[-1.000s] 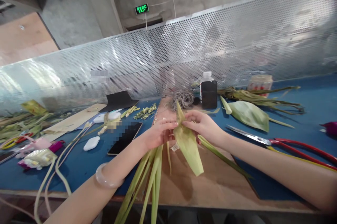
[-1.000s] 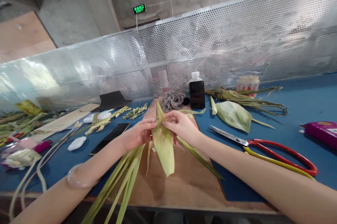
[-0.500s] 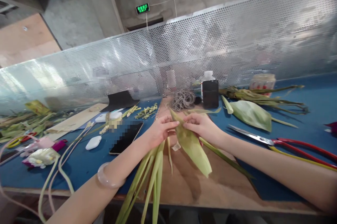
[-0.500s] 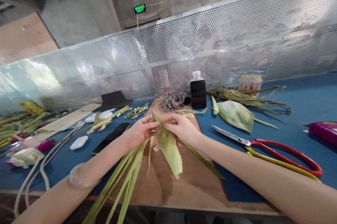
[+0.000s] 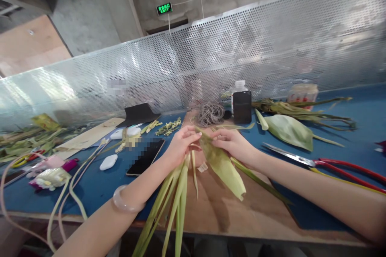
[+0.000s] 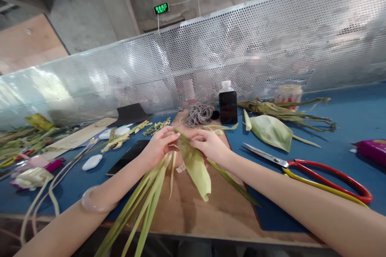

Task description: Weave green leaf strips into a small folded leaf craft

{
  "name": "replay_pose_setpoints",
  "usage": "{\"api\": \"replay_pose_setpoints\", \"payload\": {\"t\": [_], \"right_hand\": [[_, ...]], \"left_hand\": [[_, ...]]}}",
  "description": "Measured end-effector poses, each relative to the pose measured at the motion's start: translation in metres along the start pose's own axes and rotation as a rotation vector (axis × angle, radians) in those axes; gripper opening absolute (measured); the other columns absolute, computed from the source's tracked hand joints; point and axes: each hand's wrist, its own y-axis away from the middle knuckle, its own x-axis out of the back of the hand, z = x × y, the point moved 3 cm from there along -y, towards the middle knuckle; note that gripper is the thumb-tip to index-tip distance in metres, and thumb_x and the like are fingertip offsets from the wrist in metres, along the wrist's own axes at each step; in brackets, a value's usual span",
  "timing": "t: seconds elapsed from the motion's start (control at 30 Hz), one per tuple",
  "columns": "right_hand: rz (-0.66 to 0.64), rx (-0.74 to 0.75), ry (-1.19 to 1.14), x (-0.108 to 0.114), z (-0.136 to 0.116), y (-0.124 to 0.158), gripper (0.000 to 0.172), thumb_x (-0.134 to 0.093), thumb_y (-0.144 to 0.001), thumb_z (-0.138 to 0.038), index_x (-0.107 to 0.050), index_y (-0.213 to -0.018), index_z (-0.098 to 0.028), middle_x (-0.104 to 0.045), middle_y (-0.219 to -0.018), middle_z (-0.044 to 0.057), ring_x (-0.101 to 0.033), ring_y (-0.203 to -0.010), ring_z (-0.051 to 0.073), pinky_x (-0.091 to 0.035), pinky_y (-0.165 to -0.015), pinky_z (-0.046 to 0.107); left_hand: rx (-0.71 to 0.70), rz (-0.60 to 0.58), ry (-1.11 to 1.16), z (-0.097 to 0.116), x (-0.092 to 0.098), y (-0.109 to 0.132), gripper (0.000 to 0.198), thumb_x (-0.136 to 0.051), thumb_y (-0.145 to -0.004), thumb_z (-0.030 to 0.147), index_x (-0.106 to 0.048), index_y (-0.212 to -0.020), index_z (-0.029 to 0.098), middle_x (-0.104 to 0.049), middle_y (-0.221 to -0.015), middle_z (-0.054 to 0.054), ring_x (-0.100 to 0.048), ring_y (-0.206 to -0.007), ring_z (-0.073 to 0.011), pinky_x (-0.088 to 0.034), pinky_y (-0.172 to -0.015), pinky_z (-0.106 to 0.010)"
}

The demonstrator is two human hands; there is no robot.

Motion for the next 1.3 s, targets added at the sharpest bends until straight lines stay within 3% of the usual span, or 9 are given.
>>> {"api": "replay_pose_setpoints", "payload": {"t": [0.2,0.43,0.63,0.97,1.07,1.3], "right_hand": [[0.014,0.04,0.004,0.001,-0.002,-0.001,0.022,-0.063,-0.075,-0.034,-0.069,-0.092,-0.021,-0.068,-0.075,0.002,-0.058,-0.059,0.014,-0.045,-0.05,0.024],[-0.114,-0.027,-0.025,-0.004,-0.001,0.001,0.029,-0.062,-0.078,-0.035,-0.064,-0.104,-0.022,-0.066,-0.074,0.002,-0.055,-0.054,0.011,-0.039,-0.043,0.021],[-0.015,0.002,0.078,0.001,0.0,-0.001,0.02,-0.064,-0.076,-0.026,-0.066,-0.094,-0.02,-0.067,-0.085,0.002,-0.061,-0.072,0.013,-0.048,-0.064,0.024],[-0.01,0.065,0.129,0.0,0.002,-0.002,0.028,-0.056,-0.078,-0.025,-0.068,-0.104,-0.023,-0.068,-0.081,0.001,-0.058,-0.065,0.014,-0.044,-0.057,0.025],[0.04,0.082,0.189,0.0,0.001,-0.001,0.024,-0.053,-0.08,-0.026,-0.069,-0.097,-0.022,-0.067,-0.074,0.0,-0.055,-0.06,0.013,-0.041,-0.053,0.024],[-0.002,0.149,0.147,-0.003,-0.004,0.0,0.018,-0.056,-0.081,-0.032,-0.067,-0.088,-0.02,-0.069,-0.087,0.002,-0.062,-0.077,0.017,-0.048,-0.069,0.028]], "left_hand": [[-0.131,0.1,-0.069,0.007,0.001,0.001,0.024,-0.07,-0.069,0.032,-0.055,-0.083,0.019,-0.057,-0.065,0.003,-0.059,-0.056,-0.0123,-0.05,-0.051,-0.025],[-0.206,0.181,-0.025,0.012,0.007,-0.001,0.024,-0.07,-0.068,0.03,-0.055,-0.083,0.02,-0.055,-0.063,0.005,-0.058,-0.054,-0.011,-0.049,-0.05,-0.024],[-0.221,0.169,-0.018,0.011,0.007,-0.002,0.022,-0.069,-0.07,0.028,-0.055,-0.084,0.02,-0.053,-0.061,0.005,-0.056,-0.054,-0.0102,-0.048,-0.051,-0.023],[-0.216,0.176,-0.03,0.011,0.008,-0.003,0.023,-0.069,-0.068,0.029,-0.057,-0.085,0.02,-0.054,-0.063,0.004,-0.057,-0.056,-0.0102,-0.048,-0.051,-0.022],[-0.217,0.151,-0.036,0.012,0.006,-0.001,0.023,-0.069,-0.069,0.029,-0.057,-0.086,0.02,-0.052,-0.062,0.005,-0.057,-0.054,-0.0104,-0.047,-0.048,-0.021],[-0.251,0.087,-0.075,0.016,0.001,0.004,0.02,-0.066,-0.073,0.028,-0.055,-0.087,0.02,-0.053,-0.064,0.004,-0.056,-0.054,-0.0107,-0.049,-0.049,-0.023]]}}
